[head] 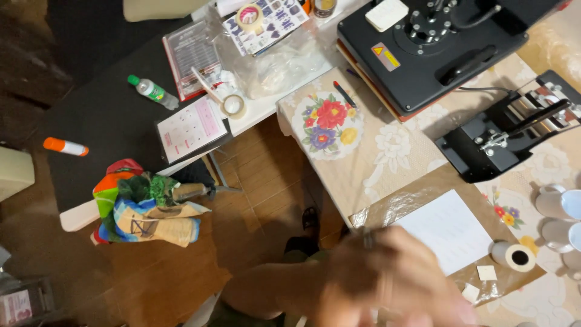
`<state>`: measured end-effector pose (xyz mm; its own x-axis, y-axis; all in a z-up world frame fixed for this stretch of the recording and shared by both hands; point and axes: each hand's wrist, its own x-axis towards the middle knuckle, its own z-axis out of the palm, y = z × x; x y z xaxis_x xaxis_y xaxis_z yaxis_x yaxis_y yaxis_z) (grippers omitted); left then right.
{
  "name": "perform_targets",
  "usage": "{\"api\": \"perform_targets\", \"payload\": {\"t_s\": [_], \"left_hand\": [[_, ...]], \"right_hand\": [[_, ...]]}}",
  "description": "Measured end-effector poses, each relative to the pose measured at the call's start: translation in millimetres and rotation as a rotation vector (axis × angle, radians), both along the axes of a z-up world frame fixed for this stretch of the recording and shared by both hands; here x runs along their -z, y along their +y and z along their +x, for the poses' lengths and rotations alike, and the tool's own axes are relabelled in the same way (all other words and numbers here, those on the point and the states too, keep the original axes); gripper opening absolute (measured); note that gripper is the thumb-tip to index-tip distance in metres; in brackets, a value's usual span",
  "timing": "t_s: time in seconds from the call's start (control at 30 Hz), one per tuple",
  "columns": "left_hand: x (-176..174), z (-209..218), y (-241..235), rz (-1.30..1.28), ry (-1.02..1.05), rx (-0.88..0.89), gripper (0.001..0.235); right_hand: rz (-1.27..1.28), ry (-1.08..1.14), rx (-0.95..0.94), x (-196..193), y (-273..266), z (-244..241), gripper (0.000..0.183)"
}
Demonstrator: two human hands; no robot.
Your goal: The person arranges white mugs on a table, places one into a mug press machine, and wipes it with an orange cloth. They then retrieve a sheet of printed designs and scissors, and proceed to cut a design from the sheet.
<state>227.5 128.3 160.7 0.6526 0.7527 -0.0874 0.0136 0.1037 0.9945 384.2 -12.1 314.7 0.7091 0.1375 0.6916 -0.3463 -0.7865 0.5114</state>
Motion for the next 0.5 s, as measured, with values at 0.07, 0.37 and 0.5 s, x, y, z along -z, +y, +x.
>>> {"api": "perform_targets", "payload": {"t_s": [0.07,0.37,0.5], "left_hand": [[-122.8,163.2,-107.1,0.612,-0.428,0.407,0.033],[59.0,149.2,25.9,0.463,0.356,0.499,0.037],[150.2,136.1,121.3,0.454,0.379,0.387,0.035]], "right_hand": [[0.076,0.867,-0.273,50.2,-31.9,15.5,0.029],[0.208,2.104,-0.736,407.9,-85.1,155.9,0.070],[0.215,2.067,-0.644,416.5,-24.1,151.3,0.073]]}}
